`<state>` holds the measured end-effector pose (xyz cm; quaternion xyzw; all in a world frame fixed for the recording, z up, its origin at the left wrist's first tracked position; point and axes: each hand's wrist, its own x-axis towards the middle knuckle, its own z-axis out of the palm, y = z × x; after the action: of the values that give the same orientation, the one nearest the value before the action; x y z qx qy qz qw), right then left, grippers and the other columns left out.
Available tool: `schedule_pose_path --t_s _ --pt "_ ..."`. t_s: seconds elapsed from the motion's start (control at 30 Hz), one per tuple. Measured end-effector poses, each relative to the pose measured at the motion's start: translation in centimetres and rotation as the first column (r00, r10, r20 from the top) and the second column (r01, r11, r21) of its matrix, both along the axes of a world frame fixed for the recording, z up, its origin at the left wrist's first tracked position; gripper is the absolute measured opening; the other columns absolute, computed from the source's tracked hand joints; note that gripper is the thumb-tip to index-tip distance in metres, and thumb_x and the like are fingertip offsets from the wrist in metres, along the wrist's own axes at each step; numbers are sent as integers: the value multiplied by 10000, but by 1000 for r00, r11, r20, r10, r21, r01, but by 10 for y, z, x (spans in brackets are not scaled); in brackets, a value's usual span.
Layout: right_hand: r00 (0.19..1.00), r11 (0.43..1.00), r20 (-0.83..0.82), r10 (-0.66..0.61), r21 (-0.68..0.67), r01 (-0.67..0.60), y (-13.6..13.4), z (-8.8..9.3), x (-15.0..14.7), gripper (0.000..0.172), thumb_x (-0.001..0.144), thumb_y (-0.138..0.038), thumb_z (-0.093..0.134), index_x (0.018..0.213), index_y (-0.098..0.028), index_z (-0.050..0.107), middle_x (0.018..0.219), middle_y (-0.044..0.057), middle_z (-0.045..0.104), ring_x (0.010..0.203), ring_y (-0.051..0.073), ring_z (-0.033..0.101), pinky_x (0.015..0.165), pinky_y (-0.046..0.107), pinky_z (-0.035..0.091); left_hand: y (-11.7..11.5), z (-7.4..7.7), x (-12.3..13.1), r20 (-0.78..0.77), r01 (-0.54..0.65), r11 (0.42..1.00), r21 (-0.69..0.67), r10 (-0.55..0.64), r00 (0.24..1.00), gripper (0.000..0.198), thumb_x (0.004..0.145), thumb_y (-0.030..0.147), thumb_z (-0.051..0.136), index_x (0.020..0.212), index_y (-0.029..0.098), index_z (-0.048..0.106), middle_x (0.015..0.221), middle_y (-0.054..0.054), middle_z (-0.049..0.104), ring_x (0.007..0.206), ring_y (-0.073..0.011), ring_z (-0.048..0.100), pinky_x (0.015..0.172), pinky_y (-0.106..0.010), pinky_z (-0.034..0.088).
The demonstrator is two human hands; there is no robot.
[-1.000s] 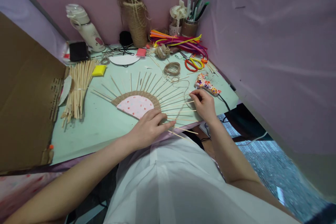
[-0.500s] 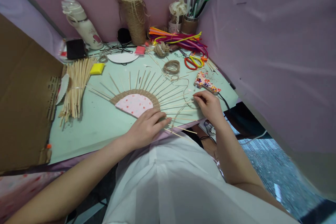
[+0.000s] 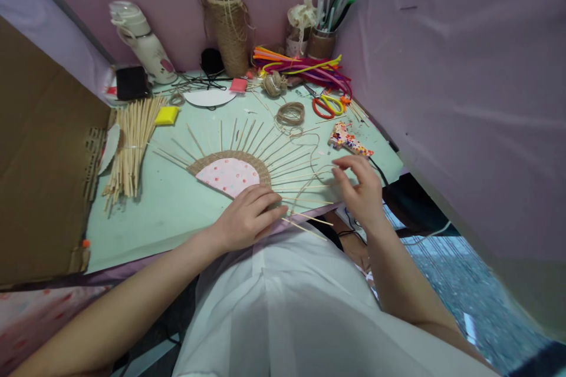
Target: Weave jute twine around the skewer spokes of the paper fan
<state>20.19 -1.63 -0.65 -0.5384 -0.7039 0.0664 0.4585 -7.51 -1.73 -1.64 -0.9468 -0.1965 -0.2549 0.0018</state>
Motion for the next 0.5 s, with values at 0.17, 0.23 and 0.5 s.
schedule_pose_path --t_s 0.17,0.23,0.5 --pt "934 946 213 286 -219 -239 -36 17 -20 115 922 -292 596 849 -211 633 835 23 674 839 180 613 797 361 345 -3 -2 -1 35 -25 993 117 21 999 220 886 187 611 1106 192 626 1051 -81 667 1032 -218 571 867 -378 464" --pt "902 920 259 345 -286 -270 -46 18 -25 129 928 -311 591 866 -209 641 852 27 676 850 179 604 791 356 322 -4 -1 -1 17 -25 988 154 22 1000 179 898 177 592 1072 188 634 984 -60 677 984 -199 580 846 -357 441" --pt "867 911 348 357 -335 -241 -51 5 -31 178 963 -312 534 894 -209 662 813 30 667 821 176 571 758 352 278 -5 1 0 -43 1 990 142 5 999 118 937 170 523 997 178 623 900 -23 708 928 -162 598 798 -328 374"
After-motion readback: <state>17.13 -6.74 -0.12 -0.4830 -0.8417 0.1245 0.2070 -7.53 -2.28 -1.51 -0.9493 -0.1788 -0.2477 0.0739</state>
